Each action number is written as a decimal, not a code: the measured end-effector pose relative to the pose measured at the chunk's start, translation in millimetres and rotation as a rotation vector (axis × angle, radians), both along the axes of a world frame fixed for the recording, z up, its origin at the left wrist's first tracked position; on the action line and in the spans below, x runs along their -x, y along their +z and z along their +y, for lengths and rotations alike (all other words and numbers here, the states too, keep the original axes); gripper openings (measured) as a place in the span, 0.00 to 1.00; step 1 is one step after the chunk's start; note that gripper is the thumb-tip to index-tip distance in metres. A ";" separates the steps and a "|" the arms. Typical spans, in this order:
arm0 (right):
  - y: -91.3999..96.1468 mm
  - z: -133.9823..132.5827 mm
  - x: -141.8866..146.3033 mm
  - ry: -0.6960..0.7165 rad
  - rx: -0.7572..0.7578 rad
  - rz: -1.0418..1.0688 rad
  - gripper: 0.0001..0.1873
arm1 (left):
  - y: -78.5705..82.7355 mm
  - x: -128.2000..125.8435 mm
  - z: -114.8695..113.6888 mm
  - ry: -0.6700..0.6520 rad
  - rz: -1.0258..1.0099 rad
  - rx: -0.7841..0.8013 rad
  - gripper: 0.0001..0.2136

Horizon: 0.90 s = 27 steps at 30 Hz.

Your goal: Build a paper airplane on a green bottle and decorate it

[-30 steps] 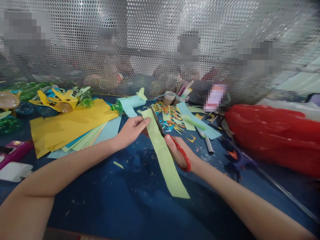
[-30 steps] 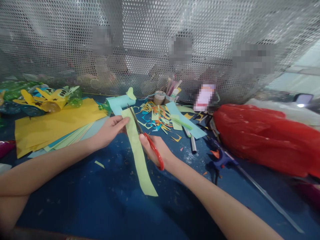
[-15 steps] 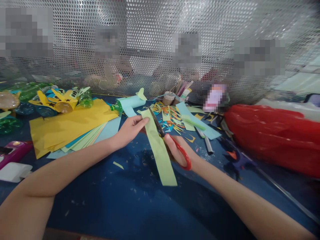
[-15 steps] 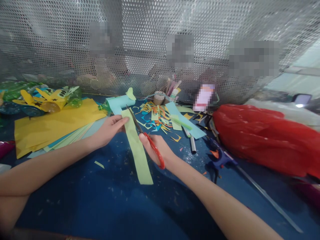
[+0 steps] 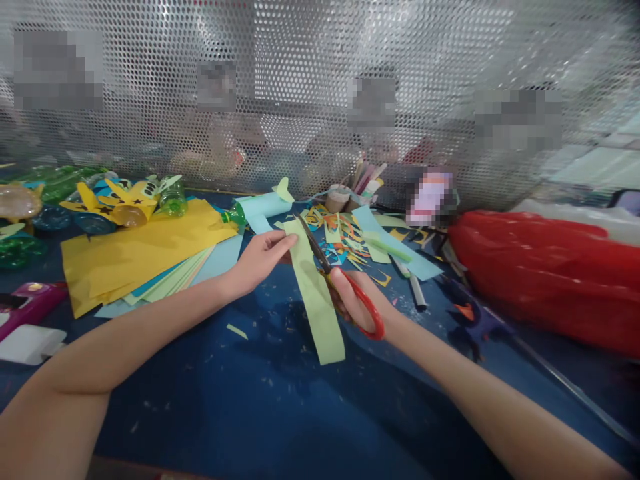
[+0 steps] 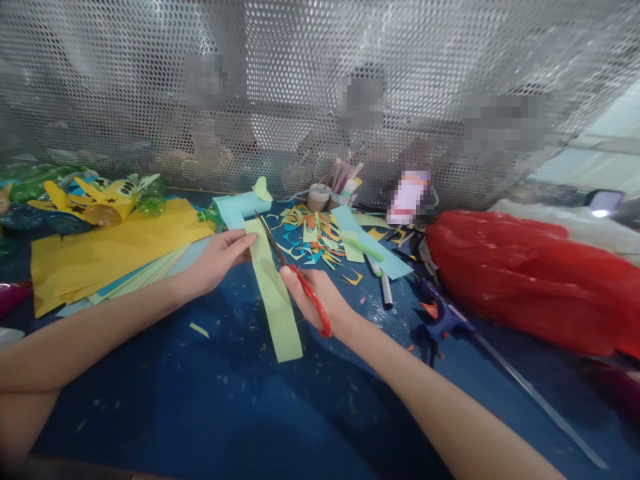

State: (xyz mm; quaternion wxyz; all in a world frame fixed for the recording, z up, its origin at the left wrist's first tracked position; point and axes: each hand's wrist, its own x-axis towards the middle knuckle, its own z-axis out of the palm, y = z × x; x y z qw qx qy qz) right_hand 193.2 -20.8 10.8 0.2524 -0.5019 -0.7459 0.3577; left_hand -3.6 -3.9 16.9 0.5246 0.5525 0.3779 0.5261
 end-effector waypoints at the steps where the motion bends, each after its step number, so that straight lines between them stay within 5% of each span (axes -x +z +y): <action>1: -1.4 0.5 -0.3 0.002 0.013 0.013 0.34 | 0.4 0.1 -0.1 0.003 -0.002 -0.001 0.14; 18: 5.2 0.0 -1.2 0.031 0.028 0.034 0.33 | -0.7 1.9 2.3 0.011 -0.005 0.023 0.15; 27: 6.1 2.4 -3.3 0.134 0.028 0.031 0.36 | 8.9 8.5 0.7 0.114 0.245 -0.099 0.15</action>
